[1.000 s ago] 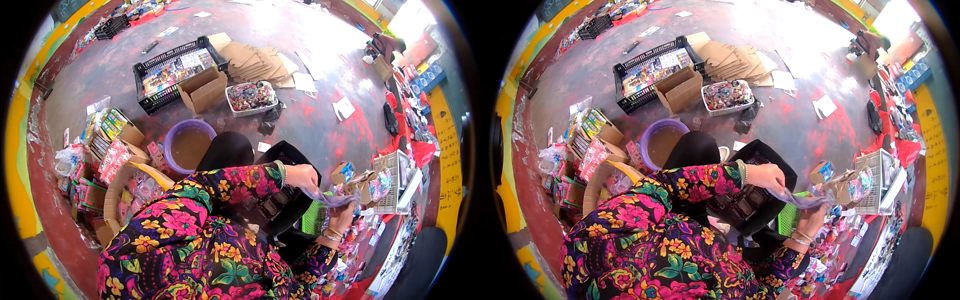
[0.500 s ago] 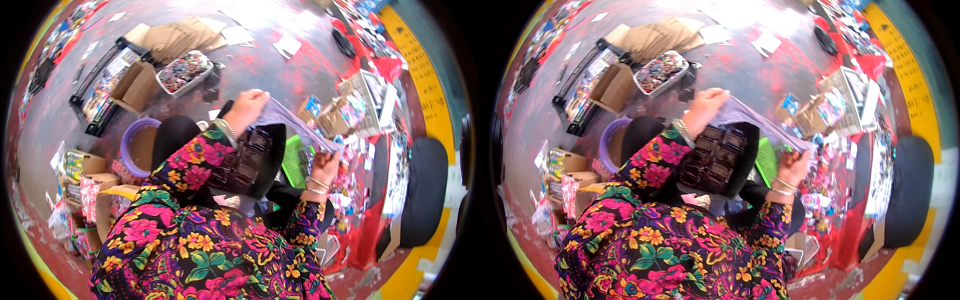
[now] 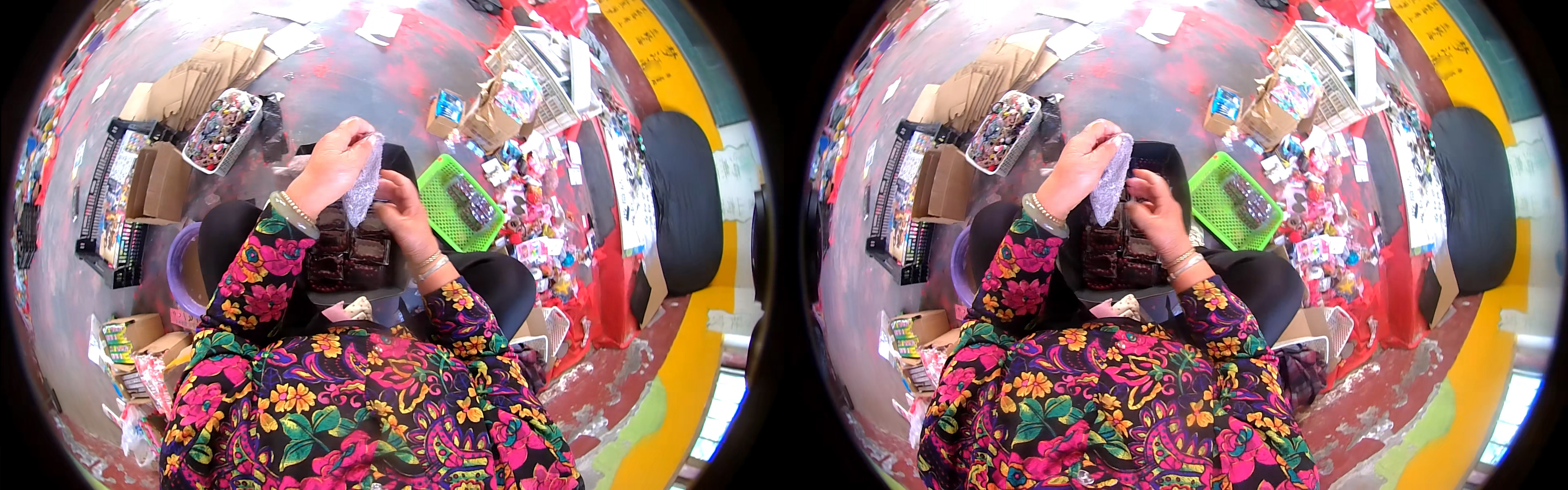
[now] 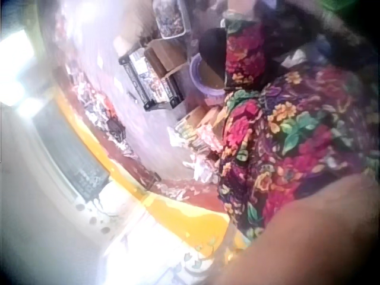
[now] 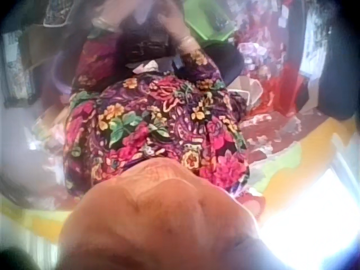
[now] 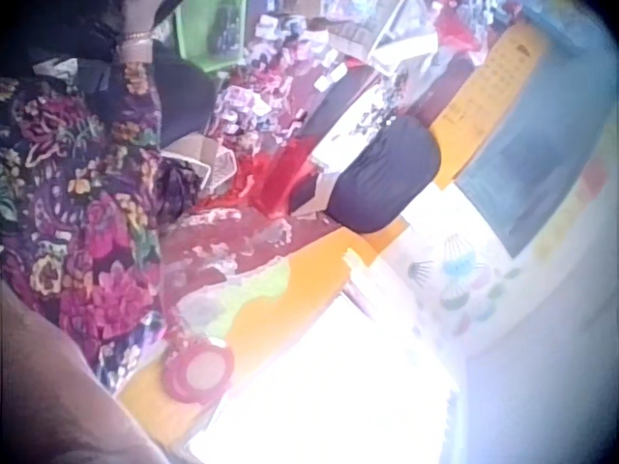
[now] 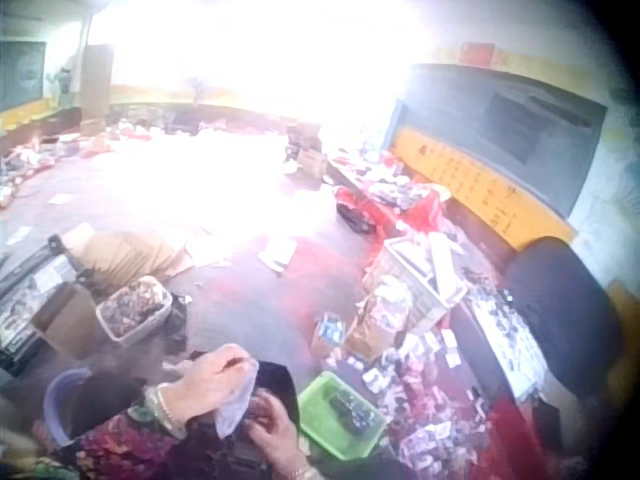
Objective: The person sits on the floor and wipes small, dark beads inside clear plastic bags using a cloth. They handle the bags one by one, wiping the beads and placing them into a black container.
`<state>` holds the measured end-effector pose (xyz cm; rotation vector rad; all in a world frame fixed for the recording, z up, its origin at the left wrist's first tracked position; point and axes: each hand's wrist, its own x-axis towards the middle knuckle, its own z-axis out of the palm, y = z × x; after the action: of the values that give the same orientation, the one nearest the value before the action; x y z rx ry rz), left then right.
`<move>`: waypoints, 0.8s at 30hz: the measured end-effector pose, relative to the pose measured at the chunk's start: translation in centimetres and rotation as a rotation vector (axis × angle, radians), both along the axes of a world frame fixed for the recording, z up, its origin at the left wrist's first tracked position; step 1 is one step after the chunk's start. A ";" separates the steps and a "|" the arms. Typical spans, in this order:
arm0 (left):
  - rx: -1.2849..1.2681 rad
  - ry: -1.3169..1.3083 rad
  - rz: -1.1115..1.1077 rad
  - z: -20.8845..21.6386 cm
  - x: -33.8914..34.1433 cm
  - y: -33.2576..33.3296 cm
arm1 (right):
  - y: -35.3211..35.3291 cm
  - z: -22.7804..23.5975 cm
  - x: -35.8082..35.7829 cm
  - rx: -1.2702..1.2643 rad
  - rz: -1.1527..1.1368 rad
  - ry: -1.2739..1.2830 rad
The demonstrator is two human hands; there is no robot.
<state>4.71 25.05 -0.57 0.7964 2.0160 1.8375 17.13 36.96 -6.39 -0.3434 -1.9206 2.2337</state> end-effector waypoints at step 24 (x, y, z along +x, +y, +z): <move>0.735 -0.760 -0.164 3.3 0.5 0.4 | 3.9 7.3 1.0 -0.238 0.051 -0.037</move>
<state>5.20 25.49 2.75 0.2976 0.7928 2.3066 18.13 40.82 0.94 -0.3737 -1.7001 2.5129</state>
